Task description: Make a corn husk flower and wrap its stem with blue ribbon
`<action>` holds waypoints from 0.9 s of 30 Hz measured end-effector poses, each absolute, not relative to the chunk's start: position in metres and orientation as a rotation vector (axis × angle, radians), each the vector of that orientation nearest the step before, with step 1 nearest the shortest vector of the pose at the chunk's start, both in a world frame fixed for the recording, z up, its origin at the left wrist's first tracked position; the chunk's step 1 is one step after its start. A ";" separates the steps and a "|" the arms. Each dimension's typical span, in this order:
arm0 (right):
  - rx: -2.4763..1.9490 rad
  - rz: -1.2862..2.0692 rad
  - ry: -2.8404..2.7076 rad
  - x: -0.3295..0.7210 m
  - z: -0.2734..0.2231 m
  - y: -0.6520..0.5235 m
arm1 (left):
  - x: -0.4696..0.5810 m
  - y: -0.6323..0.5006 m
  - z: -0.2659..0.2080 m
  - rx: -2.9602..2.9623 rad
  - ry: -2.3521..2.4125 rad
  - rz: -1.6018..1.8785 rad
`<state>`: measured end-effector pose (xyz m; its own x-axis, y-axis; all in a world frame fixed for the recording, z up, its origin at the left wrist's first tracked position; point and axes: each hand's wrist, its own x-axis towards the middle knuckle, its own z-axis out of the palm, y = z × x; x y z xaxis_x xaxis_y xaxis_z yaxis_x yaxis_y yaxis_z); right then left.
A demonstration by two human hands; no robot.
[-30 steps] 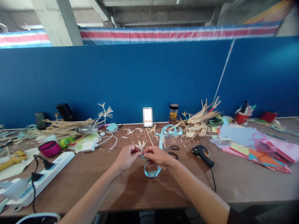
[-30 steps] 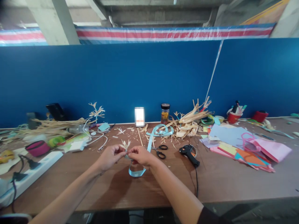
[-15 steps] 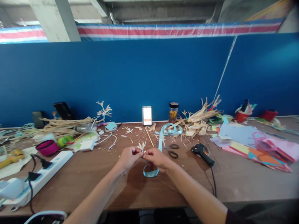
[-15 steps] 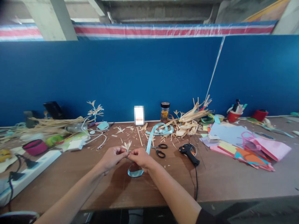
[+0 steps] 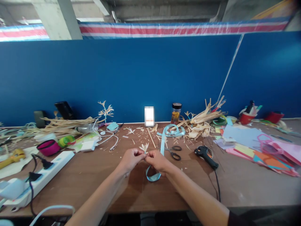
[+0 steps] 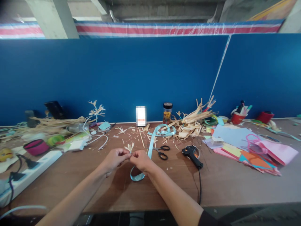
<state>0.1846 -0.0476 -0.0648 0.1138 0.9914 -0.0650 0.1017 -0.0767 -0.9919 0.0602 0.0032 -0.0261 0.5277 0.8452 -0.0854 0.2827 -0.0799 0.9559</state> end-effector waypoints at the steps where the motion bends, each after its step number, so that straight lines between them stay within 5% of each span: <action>1: -1.383 1.117 -1.170 0.185 -0.066 -0.046 | 0.060 0.003 -0.026 1.613 0.978 0.609; 27: -1.402 0.901 -1.285 0.194 -0.060 -0.034 | 0.056 0.011 -0.049 1.318 0.963 0.709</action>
<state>0.1938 -0.0338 -0.0599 0.1612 0.9823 0.0954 0.2453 0.0538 -0.9679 0.0558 0.0106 -0.0485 0.4544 0.8738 -0.1728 0.0943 0.1458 0.9848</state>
